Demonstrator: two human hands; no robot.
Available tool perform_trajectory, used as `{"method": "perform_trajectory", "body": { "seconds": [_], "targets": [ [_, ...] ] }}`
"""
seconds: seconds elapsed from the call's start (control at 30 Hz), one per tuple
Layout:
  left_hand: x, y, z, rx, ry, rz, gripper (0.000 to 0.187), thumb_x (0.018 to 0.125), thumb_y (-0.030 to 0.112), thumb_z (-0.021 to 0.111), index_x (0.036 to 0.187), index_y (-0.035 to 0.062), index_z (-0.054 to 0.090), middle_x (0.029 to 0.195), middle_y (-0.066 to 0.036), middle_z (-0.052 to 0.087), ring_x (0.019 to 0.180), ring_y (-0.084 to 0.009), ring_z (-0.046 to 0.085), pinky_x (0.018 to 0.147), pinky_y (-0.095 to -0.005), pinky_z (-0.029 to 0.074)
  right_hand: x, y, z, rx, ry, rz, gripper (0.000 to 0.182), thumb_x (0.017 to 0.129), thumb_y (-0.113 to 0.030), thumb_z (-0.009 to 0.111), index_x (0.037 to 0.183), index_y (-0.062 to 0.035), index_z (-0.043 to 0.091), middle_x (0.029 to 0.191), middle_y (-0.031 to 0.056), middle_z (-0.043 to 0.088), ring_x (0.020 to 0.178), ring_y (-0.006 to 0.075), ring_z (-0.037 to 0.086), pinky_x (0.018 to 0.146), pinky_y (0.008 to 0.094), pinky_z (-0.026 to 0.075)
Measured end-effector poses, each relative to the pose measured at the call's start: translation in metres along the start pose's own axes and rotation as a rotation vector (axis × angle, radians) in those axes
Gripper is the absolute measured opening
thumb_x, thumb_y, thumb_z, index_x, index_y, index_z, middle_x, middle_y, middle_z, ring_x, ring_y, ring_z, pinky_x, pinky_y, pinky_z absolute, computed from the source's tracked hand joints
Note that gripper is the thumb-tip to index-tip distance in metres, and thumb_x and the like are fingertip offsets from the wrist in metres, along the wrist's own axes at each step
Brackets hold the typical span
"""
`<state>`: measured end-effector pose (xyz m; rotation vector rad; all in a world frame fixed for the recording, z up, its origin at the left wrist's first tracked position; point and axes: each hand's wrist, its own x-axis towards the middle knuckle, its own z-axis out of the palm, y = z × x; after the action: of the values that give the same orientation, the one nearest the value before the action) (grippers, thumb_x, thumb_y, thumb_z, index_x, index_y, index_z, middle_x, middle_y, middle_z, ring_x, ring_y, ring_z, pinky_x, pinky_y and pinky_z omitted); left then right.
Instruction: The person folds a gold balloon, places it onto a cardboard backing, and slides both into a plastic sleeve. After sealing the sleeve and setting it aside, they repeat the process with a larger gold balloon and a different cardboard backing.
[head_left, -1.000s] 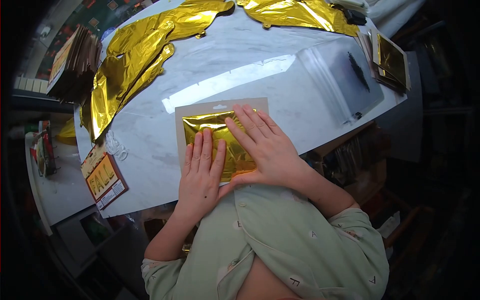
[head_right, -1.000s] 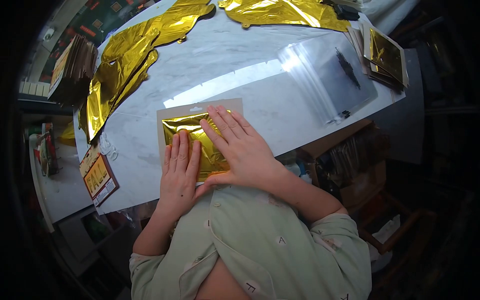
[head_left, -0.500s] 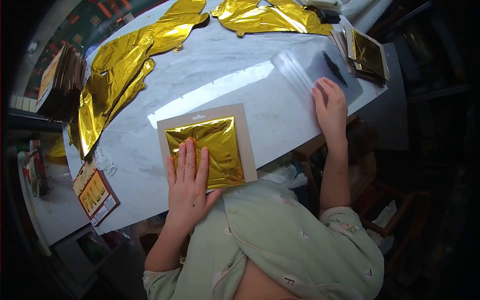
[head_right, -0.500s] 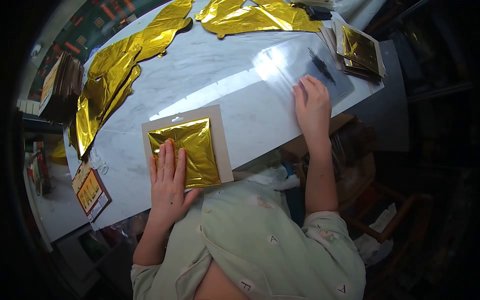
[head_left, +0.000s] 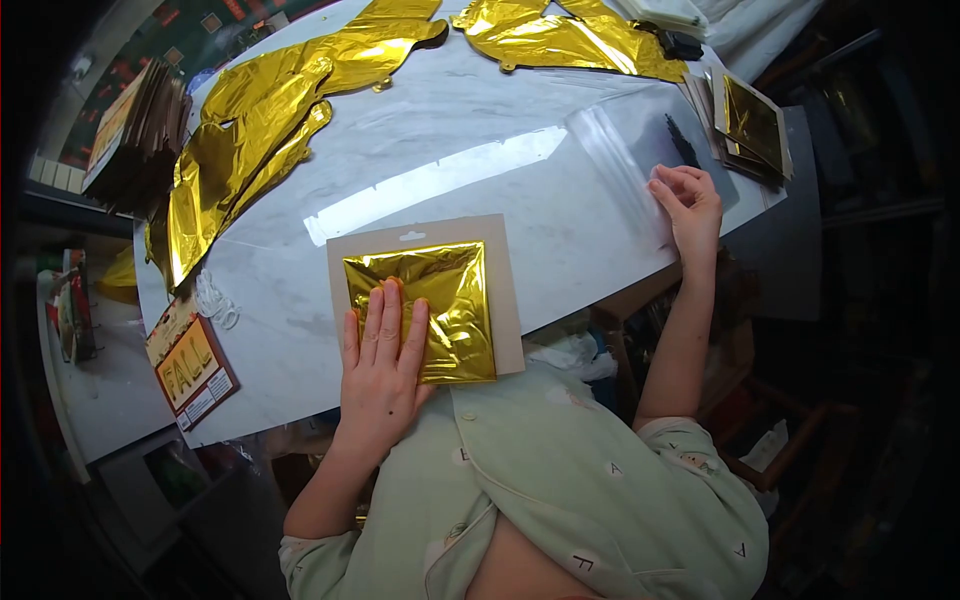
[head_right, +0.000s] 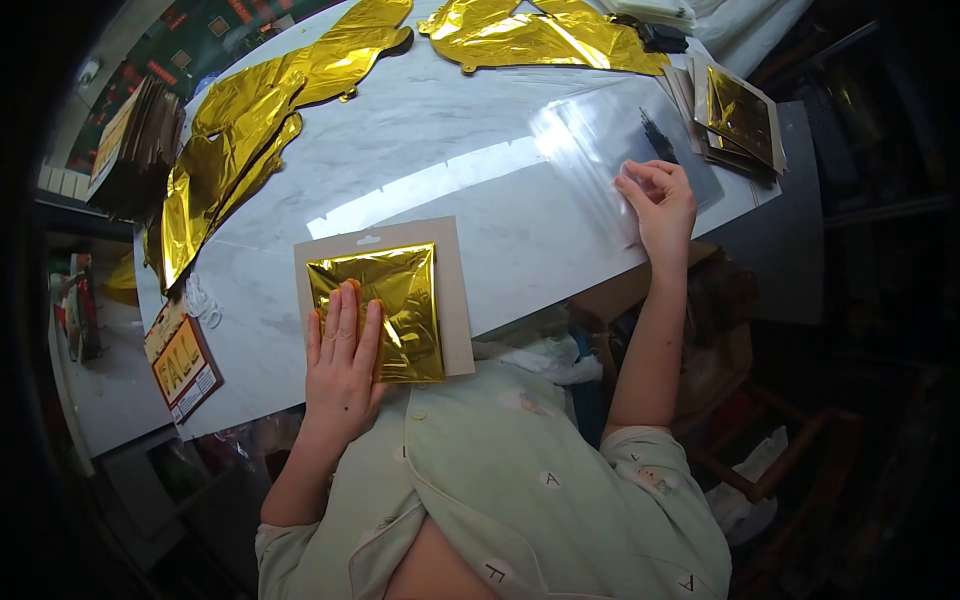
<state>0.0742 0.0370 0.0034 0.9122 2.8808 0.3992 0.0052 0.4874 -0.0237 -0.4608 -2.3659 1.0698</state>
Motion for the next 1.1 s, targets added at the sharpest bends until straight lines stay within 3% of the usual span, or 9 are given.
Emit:
{"method": "perform_trajectory", "body": {
  "seconds": [0.47, 0.57, 0.63, 0.7, 0.87, 0.9, 0.97, 1.07, 1.1],
  "targets": [
    [-0.004, -0.006, 0.003, -0.116, 0.177, 0.023, 0.070, 0.097, 0.004, 0.062, 0.163, 0.0019, 0.039, 0.172, -0.027, 0.028, 0.160, -0.0444, 0.026, 0.128, -0.0607, 0.018, 0.013, 0.011, -0.004, 0.153, -0.001, 0.049, 0.017, 0.097, -0.016, 0.080, 0.105, -0.0010, 0.082, 0.100, 0.0032, 0.070, 0.075, 0.0073, 0.060, 0.068, 0.0239, 0.049],
    [-0.009, -0.014, 0.010, -0.261, 0.324, 0.018, 0.070, 0.097, 0.005, 0.060, 0.163, 0.0002, 0.038, 0.172, -0.027, 0.027, 0.159, -0.0532, 0.018, 0.127, -0.0675, 0.011, -0.008, -0.059, 0.005, -0.097, 0.097, -0.022, 0.013, 0.095, -0.013, 0.079, 0.102, -0.0019, 0.081, 0.094, 0.0059, 0.070, 0.074, 0.0114, 0.061, 0.066, 0.0272, 0.049],
    [-0.010, -0.015, 0.009, -0.323, 0.359, 0.027, 0.069, 0.098, 0.006, 0.059, 0.163, 0.0002, 0.037, 0.173, -0.028, 0.025, 0.158, -0.0581, 0.014, 0.125, -0.0715, 0.007, -0.029, -0.099, 0.018, -0.045, -0.009, -0.110, 0.012, 0.094, -0.011, 0.078, 0.102, -0.0030, 0.081, 0.094, 0.0074, 0.070, 0.075, 0.0152, 0.063, 0.066, 0.0301, 0.049],
    [-0.011, -0.017, 0.009, -0.330, 0.400, 0.057, 0.064, 0.105, 0.008, 0.050, 0.165, -0.0019, 0.030, 0.172, -0.028, 0.026, 0.161, -0.0533, 0.014, 0.127, -0.0657, 0.008, -0.051, -0.131, 0.035, 0.016, -0.142, -0.198, 0.011, 0.093, -0.010, 0.078, 0.102, -0.0032, 0.081, 0.093, 0.0097, 0.069, 0.078, 0.0209, 0.065, 0.069, 0.0336, 0.050],
    [-0.012, -0.023, 0.012, -0.414, 0.461, 0.113, 0.067, 0.109, 0.018, 0.051, 0.164, -0.0086, 0.024, 0.172, -0.030, 0.023, 0.161, -0.0494, 0.018, 0.128, -0.0647, 0.010, -0.093, -0.137, 0.090, 0.107, -0.432, -0.366, 0.015, 0.090, -0.007, 0.081, 0.105, -0.0039, 0.079, 0.091, 0.0088, 0.065, 0.078, 0.0213, 0.064, 0.068, 0.0320, 0.052],
    [-0.015, -0.026, 0.014, -0.428, 0.437, 0.111, 0.066, 0.107, 0.016, 0.054, 0.164, -0.0037, 0.028, 0.172, -0.033, 0.023, 0.159, -0.0540, 0.017, 0.125, -0.0694, 0.008, -0.094, -0.139, 0.093, 0.110, -0.435, -0.365, 0.015, 0.090, -0.007, 0.081, 0.105, -0.0039, 0.079, 0.091, 0.0088, 0.065, 0.078, 0.0213, 0.064, 0.068, 0.0320, 0.052],
    [-0.017, -0.030, 0.019, -0.383, 0.383, 0.139, 0.064, 0.102, 0.014, 0.059, 0.162, 0.0021, 0.039, 0.171, -0.033, 0.023, 0.158, -0.0585, 0.018, 0.122, -0.0753, 0.006, -0.092, -0.144, 0.095, 0.179, -0.511, -0.392, 0.019, 0.090, -0.011, 0.080, 0.108, -0.0044, 0.077, 0.096, 0.0136, 0.064, 0.086, 0.0320, 0.066, 0.076, 0.0398, 0.054],
    [-0.017, -0.024, 0.008, -0.311, 0.222, 0.175, 0.063, 0.097, 0.018, 0.065, 0.156, 0.0070, 0.050, 0.172, -0.029, 0.027, 0.158, -0.0560, 0.021, 0.120, -0.0793, 0.005, -0.084, -0.138, 0.095, 0.214, -0.616, -0.394, 0.023, 0.092, -0.013, 0.079, 0.114, -0.0068, 0.076, 0.099, 0.0133, 0.063, 0.088, 0.0305, 0.065, 0.076, 0.0382, 0.054],
    [-0.017, -0.023, 0.005, -0.281, 0.177, 0.190, 0.063, 0.096, 0.018, 0.065, 0.157, 0.0088, 0.050, 0.172, -0.028, 0.027, 0.158, -0.0550, 0.021, 0.120, -0.0796, 0.005, -0.083, -0.139, 0.095, 0.203, -0.691, -0.239, 0.021, 0.093, -0.010, 0.079, 0.114, -0.0063, 0.077, 0.100, 0.0063, 0.062, 0.084, 0.0168, 0.063, 0.075, 0.0284, 0.053]
  ]
}}
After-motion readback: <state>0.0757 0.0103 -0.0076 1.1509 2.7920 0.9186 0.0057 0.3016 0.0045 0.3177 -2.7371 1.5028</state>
